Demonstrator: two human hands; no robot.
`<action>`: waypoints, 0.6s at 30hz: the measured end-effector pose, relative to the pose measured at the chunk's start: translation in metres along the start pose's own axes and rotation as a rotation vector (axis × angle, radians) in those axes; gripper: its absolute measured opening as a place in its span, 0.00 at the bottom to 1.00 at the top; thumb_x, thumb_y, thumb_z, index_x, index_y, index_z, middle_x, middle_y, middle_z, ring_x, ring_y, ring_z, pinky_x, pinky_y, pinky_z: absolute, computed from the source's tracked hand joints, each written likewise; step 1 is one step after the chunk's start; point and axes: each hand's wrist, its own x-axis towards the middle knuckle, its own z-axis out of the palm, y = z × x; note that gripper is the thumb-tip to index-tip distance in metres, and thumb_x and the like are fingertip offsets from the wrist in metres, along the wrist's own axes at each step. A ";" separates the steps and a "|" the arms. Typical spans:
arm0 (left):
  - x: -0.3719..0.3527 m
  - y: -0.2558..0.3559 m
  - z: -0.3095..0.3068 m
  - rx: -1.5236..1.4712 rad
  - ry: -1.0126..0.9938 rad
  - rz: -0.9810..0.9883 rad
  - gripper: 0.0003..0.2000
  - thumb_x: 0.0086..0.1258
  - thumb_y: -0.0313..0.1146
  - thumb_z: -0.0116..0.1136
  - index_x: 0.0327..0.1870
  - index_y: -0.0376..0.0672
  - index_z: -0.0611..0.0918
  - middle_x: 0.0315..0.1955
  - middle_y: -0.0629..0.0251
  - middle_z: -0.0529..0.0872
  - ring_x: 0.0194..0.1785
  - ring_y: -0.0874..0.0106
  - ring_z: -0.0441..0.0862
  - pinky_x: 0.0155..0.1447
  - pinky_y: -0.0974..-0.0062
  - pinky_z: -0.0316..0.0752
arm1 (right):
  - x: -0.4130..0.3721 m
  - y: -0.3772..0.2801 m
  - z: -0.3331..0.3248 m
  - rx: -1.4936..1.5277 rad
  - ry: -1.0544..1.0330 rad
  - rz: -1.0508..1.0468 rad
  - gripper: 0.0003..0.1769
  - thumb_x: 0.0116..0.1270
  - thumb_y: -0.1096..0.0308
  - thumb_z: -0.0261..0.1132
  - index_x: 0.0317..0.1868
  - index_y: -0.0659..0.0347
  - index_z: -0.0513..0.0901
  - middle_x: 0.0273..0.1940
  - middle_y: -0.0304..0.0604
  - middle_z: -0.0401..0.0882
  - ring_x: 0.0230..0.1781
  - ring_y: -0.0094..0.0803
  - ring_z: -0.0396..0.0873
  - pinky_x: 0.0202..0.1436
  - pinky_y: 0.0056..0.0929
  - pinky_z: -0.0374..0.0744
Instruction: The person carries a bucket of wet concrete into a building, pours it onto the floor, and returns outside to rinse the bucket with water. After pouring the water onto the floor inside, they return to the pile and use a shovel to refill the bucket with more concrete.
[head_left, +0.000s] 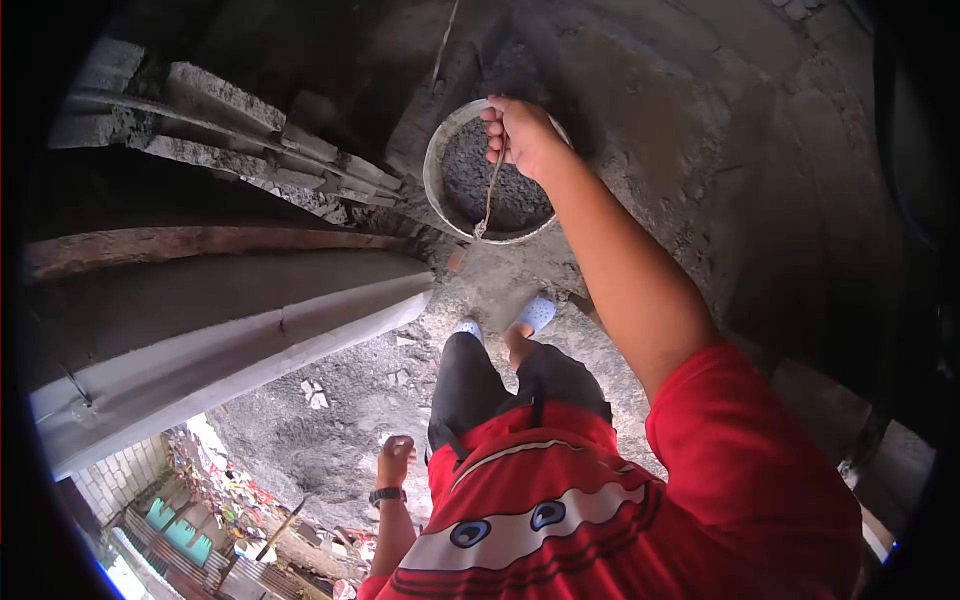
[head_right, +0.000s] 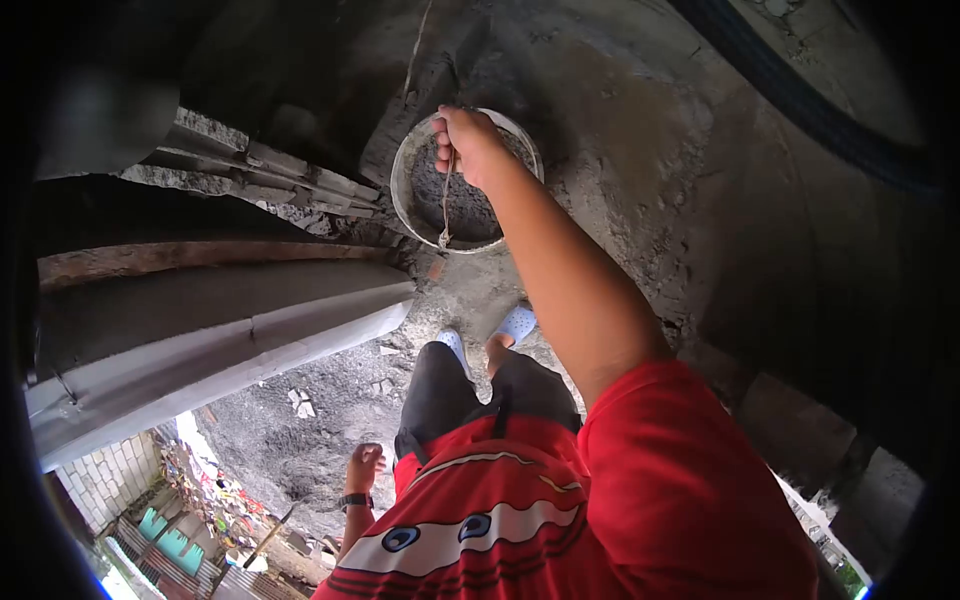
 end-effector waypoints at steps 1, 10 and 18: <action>0.006 0.033 0.012 0.153 0.060 0.167 0.15 0.70 0.40 0.65 0.49 0.39 0.81 0.32 0.58 0.88 0.32 0.67 0.86 0.36 0.72 0.80 | -0.005 0.002 -0.006 -0.090 -0.004 -0.031 0.18 0.75 0.51 0.57 0.40 0.58 0.81 0.26 0.32 0.74 0.21 0.27 0.74 0.32 0.34 0.79; 0.137 0.350 0.128 0.650 0.276 0.964 0.31 0.59 0.41 0.74 0.63 0.46 0.77 0.46 0.54 0.85 0.48 0.55 0.85 0.49 0.60 0.81 | 0.000 -0.012 -0.026 -0.525 -0.110 -0.100 0.23 0.75 0.45 0.57 0.38 0.58 0.83 0.26 0.33 0.79 0.24 0.22 0.78 0.27 0.26 0.76; 0.208 0.411 0.148 0.899 0.040 1.111 0.22 0.59 0.52 0.70 0.47 0.48 0.84 0.38 0.59 0.89 0.40 0.58 0.87 0.44 0.59 0.81 | 0.009 -0.025 -0.030 -0.540 -0.187 -0.071 0.27 0.73 0.42 0.60 0.36 0.61 0.83 0.25 0.33 0.78 0.23 0.21 0.77 0.28 0.25 0.75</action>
